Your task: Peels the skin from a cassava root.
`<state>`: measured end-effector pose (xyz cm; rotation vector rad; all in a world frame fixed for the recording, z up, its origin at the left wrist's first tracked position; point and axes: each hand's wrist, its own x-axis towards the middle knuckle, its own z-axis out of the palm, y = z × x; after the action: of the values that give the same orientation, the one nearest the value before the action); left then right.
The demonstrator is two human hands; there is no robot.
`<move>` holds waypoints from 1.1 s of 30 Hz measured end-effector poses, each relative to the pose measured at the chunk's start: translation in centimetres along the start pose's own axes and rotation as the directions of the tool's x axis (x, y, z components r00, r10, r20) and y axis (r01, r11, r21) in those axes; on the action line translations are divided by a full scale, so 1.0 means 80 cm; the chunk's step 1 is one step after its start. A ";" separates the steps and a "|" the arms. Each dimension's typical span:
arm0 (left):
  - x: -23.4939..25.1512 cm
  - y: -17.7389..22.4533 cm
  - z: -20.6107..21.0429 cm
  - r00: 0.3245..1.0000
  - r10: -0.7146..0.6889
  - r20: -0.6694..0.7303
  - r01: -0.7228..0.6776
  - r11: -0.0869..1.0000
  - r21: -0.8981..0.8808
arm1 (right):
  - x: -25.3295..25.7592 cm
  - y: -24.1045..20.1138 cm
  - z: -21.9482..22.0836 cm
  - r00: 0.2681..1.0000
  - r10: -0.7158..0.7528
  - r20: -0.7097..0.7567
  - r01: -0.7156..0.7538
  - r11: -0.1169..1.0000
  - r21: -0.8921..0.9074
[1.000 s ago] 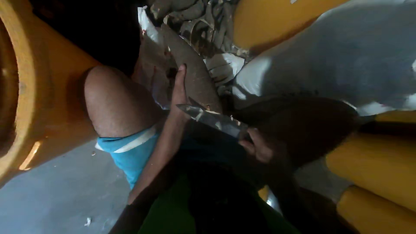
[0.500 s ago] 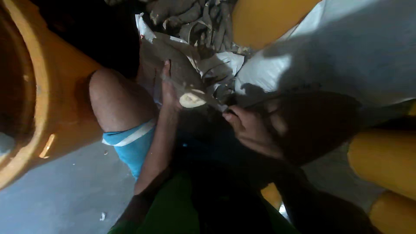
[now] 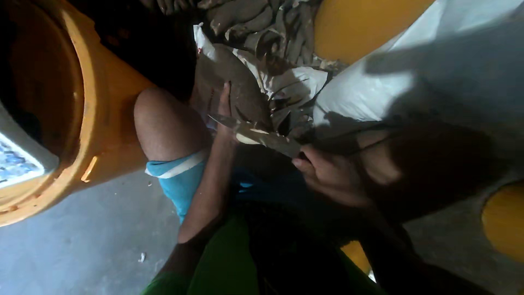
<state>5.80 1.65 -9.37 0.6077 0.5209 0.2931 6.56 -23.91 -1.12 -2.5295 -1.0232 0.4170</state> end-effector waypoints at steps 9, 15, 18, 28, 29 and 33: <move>0.001 0.006 0.025 0.993 0.052 -0.108 -0.035 0.988 0.152 | -0.005 0.000 0.018 0.974 -0.071 -0.217 0.052 0.994 -0.093; -0.030 -0.010 0.022 0.986 -0.154 0.063 0.146 0.982 0.120 | 0.068 -0.010 0.014 0.978 0.202 -0.058 -0.195 0.975 0.108; -0.041 -0.008 0.026 0.972 -0.198 0.126 0.172 0.966 0.193 | 0.100 0.020 0.002 0.967 0.249 0.052 -0.250 0.895 0.370; -0.033 0.012 0.019 0.989 -0.090 0.116 0.108 0.982 -0.155 | 0.105 -0.016 -0.030 0.993 0.082 0.086 -0.106 0.936 0.336; -0.035 0.013 0.019 0.988 -0.081 0.131 0.103 0.980 -0.171 | 0.095 -0.019 -0.032 0.993 0.085 0.084 -0.105 0.952 0.288; -0.044 0.013 0.022 0.998 0.001 0.056 0.014 0.966 -0.258 | 0.036 -0.027 -0.037 0.994 0.108 0.028 -0.110 0.990 0.085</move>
<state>3.71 0.21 -6.17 0.3593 0.4221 0.3311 8.41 -21.11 2.10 -2.5155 -0.8579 0.5118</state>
